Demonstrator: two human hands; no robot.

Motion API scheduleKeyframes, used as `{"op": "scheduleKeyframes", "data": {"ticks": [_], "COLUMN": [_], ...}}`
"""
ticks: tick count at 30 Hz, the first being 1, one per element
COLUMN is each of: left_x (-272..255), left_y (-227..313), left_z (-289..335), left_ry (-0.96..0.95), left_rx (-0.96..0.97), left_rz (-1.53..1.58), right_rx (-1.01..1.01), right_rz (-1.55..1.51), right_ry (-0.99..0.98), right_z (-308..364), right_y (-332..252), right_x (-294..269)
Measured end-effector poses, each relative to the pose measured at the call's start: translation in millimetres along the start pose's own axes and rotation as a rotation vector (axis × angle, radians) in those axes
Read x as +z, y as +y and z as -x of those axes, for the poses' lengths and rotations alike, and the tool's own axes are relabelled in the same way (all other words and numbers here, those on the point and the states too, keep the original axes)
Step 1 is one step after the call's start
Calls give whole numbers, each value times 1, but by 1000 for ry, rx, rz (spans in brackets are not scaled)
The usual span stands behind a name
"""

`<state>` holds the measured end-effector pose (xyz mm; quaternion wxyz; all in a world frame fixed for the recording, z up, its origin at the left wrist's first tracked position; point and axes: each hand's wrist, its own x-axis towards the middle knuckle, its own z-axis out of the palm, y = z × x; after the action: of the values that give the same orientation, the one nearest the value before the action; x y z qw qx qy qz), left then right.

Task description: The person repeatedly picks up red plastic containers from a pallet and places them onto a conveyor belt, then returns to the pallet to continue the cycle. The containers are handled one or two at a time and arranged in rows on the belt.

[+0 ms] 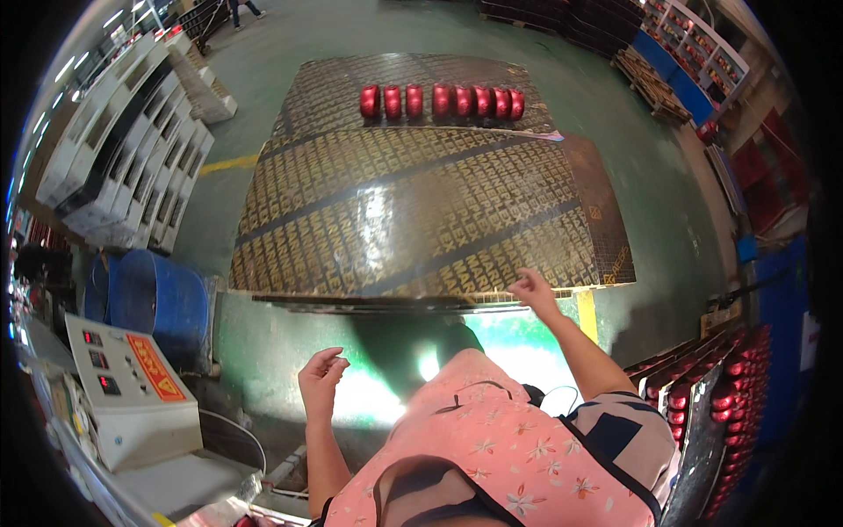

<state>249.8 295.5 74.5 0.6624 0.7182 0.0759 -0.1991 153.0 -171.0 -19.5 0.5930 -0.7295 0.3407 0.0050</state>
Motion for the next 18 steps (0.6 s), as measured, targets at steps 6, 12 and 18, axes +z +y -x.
{"op": "scheduleKeyframes", "data": {"ticks": [6,12,18], "left_x": [99,259,453], "left_y": [58,129,173], "left_z": [-146,-391,-609], "left_ry": [-137,-357,-411], "left_rx": [81,296,736], "left_rz": [-58,-250,-781], "right_rx": [-409,-627,-727], "right_rz": [45,341,602], "right_ry": [184,313,390], "right_z": [-204,-430,-587], "right_y": [-75,-167,-192], "right_x": [-110,-162,-152]}}
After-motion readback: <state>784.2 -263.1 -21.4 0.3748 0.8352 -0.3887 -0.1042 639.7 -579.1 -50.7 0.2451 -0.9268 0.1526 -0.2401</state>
